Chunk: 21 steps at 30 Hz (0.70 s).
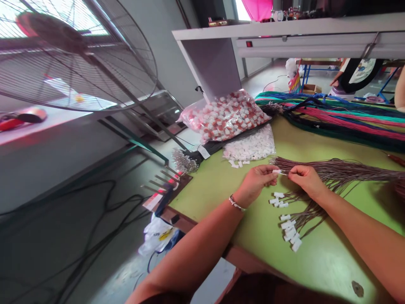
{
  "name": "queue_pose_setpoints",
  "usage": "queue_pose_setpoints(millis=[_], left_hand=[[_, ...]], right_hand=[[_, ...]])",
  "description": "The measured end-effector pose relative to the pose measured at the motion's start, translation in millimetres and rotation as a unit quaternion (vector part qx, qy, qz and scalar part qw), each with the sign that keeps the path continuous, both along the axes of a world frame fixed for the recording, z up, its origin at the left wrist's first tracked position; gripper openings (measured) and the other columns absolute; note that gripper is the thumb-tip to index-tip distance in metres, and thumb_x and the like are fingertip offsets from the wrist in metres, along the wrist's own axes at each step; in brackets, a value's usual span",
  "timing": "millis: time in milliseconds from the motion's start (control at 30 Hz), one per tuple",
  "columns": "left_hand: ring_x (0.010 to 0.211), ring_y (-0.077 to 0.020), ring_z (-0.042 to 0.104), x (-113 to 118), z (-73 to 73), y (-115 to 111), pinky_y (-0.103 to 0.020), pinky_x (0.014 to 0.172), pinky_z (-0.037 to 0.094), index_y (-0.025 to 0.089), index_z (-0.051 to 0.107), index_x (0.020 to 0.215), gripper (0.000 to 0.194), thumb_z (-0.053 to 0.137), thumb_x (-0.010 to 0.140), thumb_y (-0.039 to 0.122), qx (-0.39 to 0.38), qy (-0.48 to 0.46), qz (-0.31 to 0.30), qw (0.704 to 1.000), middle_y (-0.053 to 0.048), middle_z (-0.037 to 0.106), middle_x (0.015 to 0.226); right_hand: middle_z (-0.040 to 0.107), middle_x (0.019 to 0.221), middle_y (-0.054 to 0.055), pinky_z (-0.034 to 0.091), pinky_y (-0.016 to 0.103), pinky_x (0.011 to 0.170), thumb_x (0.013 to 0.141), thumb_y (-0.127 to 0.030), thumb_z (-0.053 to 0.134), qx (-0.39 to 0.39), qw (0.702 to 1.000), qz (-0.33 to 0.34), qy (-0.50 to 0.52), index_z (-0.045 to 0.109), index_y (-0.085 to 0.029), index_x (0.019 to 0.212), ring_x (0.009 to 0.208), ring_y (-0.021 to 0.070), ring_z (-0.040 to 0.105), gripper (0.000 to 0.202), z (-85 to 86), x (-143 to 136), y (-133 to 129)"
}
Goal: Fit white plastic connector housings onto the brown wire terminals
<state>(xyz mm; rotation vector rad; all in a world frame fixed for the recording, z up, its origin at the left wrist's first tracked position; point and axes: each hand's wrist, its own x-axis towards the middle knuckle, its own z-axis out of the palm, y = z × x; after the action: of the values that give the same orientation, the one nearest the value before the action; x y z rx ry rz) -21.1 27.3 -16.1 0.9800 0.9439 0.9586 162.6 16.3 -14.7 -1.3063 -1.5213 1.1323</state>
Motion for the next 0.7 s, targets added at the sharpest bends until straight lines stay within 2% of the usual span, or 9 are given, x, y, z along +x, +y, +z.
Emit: queue_pose_setpoints(millis=[200,433,567,700], left_hand=[[0.044,-0.0069,0.053,-1.9,-2.7,1.3,-0.020,0.047,0.042,0.011,0.064,0.084,0.030,0.075,0.061,0.027,0.064,0.079,-0.012,0.995,0.002,0.059,0.052],[0.045,-0.0070,0.053,-1.5,-5.6,1.0,-0.020,0.048,0.044,0.011,0.064,0.086,0.030,0.073,0.063,0.027,0.084,0.084,-0.023,0.993,0.003,0.058,0.053],[0.046,-0.0068,0.053,-2.9,-6.7,1.9,-0.021,0.049,0.045,0.011,0.064,0.087,0.030,0.073,0.064,0.028,0.089,0.101,-0.021,0.991,0.002,0.059,0.053],[0.047,-0.0074,0.054,-4.3,-8.4,2.6,-0.020,0.048,0.044,0.011,0.064,0.088,0.033,0.074,0.063,0.031,0.075,0.079,-0.034,0.994,0.002,0.059,0.055]], right_hand=[[0.046,0.054,-0.003,0.029,0.023,0.052,0.065,-0.032,0.056,0.021,1.000,-0.013,-0.005,0.054,-0.016,0.057,0.053,0.0091,0.036,0.018,0.6,-0.2,-0.3],[0.043,0.051,-0.004,0.028,0.023,0.051,0.063,-0.027,0.052,0.024,0.999,-0.017,-0.045,0.051,-0.017,0.054,0.052,0.0088,0.034,0.014,0.1,-1.7,-0.4],[0.044,0.053,-0.003,0.029,0.023,0.051,0.064,-0.026,0.051,0.033,0.998,-0.021,-0.041,0.051,-0.017,0.056,0.053,0.0095,0.036,0.012,0.8,-1.7,-1.8],[0.045,0.055,-0.003,0.031,0.022,0.053,0.064,-0.025,0.051,0.050,0.998,-0.022,-0.036,0.051,-0.017,0.056,0.055,0.0096,0.037,0.011,1.4,-1.7,-2.3]])
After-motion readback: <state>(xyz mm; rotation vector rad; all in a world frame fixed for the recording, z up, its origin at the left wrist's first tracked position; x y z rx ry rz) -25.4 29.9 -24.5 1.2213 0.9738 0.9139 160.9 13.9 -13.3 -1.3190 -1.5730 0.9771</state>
